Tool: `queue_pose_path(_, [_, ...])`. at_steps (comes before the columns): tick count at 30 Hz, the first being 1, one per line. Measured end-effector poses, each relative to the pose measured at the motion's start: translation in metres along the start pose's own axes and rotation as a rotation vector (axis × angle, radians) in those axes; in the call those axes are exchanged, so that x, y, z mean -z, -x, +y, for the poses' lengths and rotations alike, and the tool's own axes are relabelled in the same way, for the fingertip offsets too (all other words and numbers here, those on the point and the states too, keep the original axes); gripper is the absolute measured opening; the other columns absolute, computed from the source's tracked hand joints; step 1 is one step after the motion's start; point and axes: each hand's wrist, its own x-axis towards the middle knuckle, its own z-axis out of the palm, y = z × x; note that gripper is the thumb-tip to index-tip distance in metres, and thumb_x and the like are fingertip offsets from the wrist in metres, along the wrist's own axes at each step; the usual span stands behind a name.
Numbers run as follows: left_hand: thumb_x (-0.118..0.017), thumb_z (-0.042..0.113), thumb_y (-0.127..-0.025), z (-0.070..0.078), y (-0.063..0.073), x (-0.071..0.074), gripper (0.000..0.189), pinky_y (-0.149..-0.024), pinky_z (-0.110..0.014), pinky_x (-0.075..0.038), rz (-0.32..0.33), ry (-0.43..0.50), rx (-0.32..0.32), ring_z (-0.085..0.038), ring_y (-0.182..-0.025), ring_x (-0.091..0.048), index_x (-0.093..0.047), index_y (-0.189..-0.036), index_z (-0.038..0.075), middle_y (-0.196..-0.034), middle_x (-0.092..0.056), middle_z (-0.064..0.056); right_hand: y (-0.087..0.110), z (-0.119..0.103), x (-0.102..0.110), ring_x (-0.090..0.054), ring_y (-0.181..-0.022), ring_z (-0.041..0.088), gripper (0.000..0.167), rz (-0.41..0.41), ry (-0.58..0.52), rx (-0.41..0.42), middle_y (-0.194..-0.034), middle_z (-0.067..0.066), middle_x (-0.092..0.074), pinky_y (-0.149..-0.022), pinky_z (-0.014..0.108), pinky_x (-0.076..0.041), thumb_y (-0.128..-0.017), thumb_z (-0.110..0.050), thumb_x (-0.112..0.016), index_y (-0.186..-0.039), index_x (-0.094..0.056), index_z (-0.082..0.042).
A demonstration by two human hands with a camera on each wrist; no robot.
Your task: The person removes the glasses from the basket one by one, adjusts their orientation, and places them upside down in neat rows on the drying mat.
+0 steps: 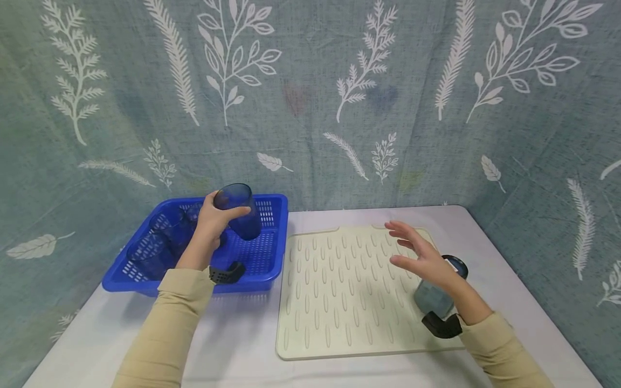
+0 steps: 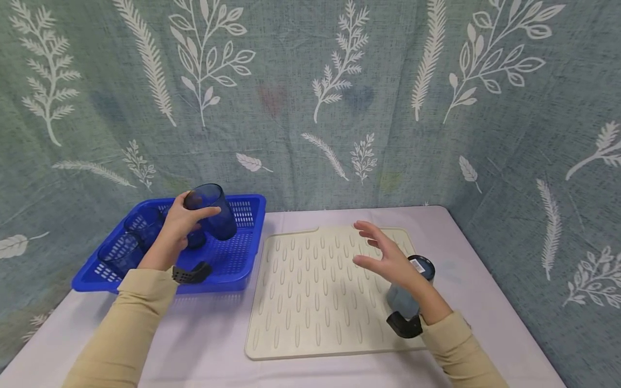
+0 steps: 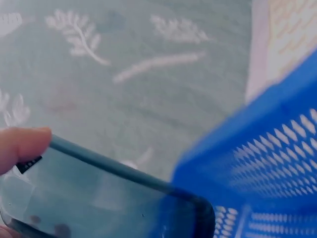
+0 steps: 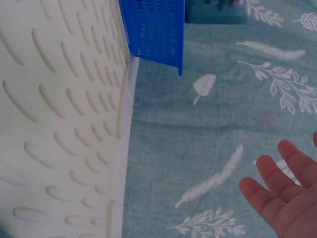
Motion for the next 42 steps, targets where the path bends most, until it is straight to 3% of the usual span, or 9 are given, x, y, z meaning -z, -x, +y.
queue_pose_path(3, [-0.071,0.032,-0.079,0.010,0.012,-0.003,0.100,-0.105,-0.052,-0.028,-0.020,0.075,-0.087,-0.039,-0.131,-0.029,0.000,-0.148,0.018,-0.151,-0.013,-0.012,-0.005,-0.003,-0.003,-0.031,-0.130,0.033,0.065,-0.004,-0.007,0.013,-0.144,0.014,-0.031,-0.104,0.047,-0.026,-0.087,-0.008,-0.059,-0.143,-0.026,-0.011])
queue_pose_path(7, [-0.066,0.024,-0.083,0.020,0.027,-0.014,0.091,-0.105,-0.046,-0.031,-0.098,0.237,-0.164,-0.032,-0.132,-0.030,-0.002,-0.148,0.015,-0.148,-0.022,-0.010,-0.012,-0.007,-0.009,-0.032,-0.129,0.032,0.065,0.013,-0.016,0.037,-0.144,0.014,-0.032,-0.104,0.044,-0.028,-0.087,-0.008,-0.060,-0.143,-0.027,-0.008])
queue_pose_path(13, [-0.056,0.008,-0.086,0.027,0.048,-0.044,0.071,-0.098,-0.039,-0.040,-0.219,0.516,-0.176,-0.020,-0.120,-0.042,-0.016,-0.144,0.011,-0.138,-0.033,-0.006,-0.023,-0.013,-0.019,-0.032,-0.128,0.037,0.064,0.031,-0.080,0.079,-0.144,0.017,-0.030,-0.104,0.048,-0.028,-0.087,-0.006,-0.060,-0.142,-0.026,-0.004])
queue_pose_path(19, [-0.056,0.005,-0.080,0.025,0.065,-0.078,0.069,-0.087,-0.037,-0.048,-0.329,0.709,-0.175,-0.011,-0.096,-0.057,-0.024,-0.140,0.009,-0.134,-0.037,-0.006,-0.032,-0.018,-0.031,-0.033,-0.129,0.036,0.066,0.045,-0.143,0.067,-0.145,0.017,-0.029,-0.104,0.050,-0.029,-0.087,-0.008,-0.061,-0.142,-0.025,-0.006])
queue_pose_path(26, [-0.069,0.014,-0.072,0.019,0.082,-0.112,0.081,-0.080,-0.033,-0.051,-0.395,0.808,-0.177,-0.010,-0.096,-0.058,-0.025,-0.140,0.008,-0.133,-0.037,-0.009,-0.037,-0.021,-0.044,-0.032,-0.130,0.035,0.073,0.022,-0.259,0.026,-0.148,0.015,-0.024,-0.104,0.051,-0.029,-0.086,-0.018,-0.064,-0.145,-0.021,-0.009])
queue_pose_path(29, [-0.072,0.016,-0.069,0.017,0.086,-0.122,0.079,-0.077,-0.032,-0.051,-0.416,0.843,-0.179,-0.010,-0.095,-0.059,-0.029,-0.135,0.009,-0.127,-0.043,-0.007,-0.037,-0.022,-0.048,-0.034,-0.129,0.035,0.077,0.015,-0.306,-0.010,-0.149,0.014,-0.023,-0.102,0.042,-0.036,-0.085,-0.023,-0.065,-0.146,-0.020,-0.010])
queue_pose_path(34, [-0.074,0.018,-0.066,0.015,0.089,-0.130,0.080,-0.081,-0.037,-0.049,-0.423,0.860,-0.178,-0.010,-0.096,-0.059,-0.032,-0.133,0.009,-0.120,-0.048,-0.003,-0.037,-0.021,-0.055,-0.042,-0.119,0.029,0.079,0.053,-0.366,-0.043,-0.142,0.020,-0.029,-0.088,0.020,-0.043,-0.083,-0.024,-0.068,-0.144,-0.022,-0.005])
queue_pose_path(39, [-0.073,0.017,-0.067,0.015,0.090,-0.133,0.079,-0.079,-0.033,-0.051,-0.440,0.898,-0.172,-0.010,-0.096,-0.059,-0.030,-0.133,0.008,-0.117,-0.049,-0.002,-0.035,-0.020,-0.059,-0.048,-0.108,0.010,0.076,0.111,-0.455,-0.038,-0.136,0.022,-0.032,-0.082,0.018,-0.047,-0.081,-0.012,-0.069,-0.141,-0.025,0.001])
queue_pose_path(42, [-0.072,0.016,-0.068,0.015,0.090,-0.133,0.079,-0.076,-0.031,-0.052,-0.443,0.910,-0.172,-0.011,-0.095,-0.059,-0.030,-0.133,0.008,-0.115,-0.049,-0.001,-0.035,-0.020,-0.060,-0.049,-0.106,0.008,0.077,0.124,-0.492,-0.030,-0.137,0.021,-0.031,-0.081,0.018,-0.048,-0.080,-0.011,-0.071,-0.140,-0.026,0.001])
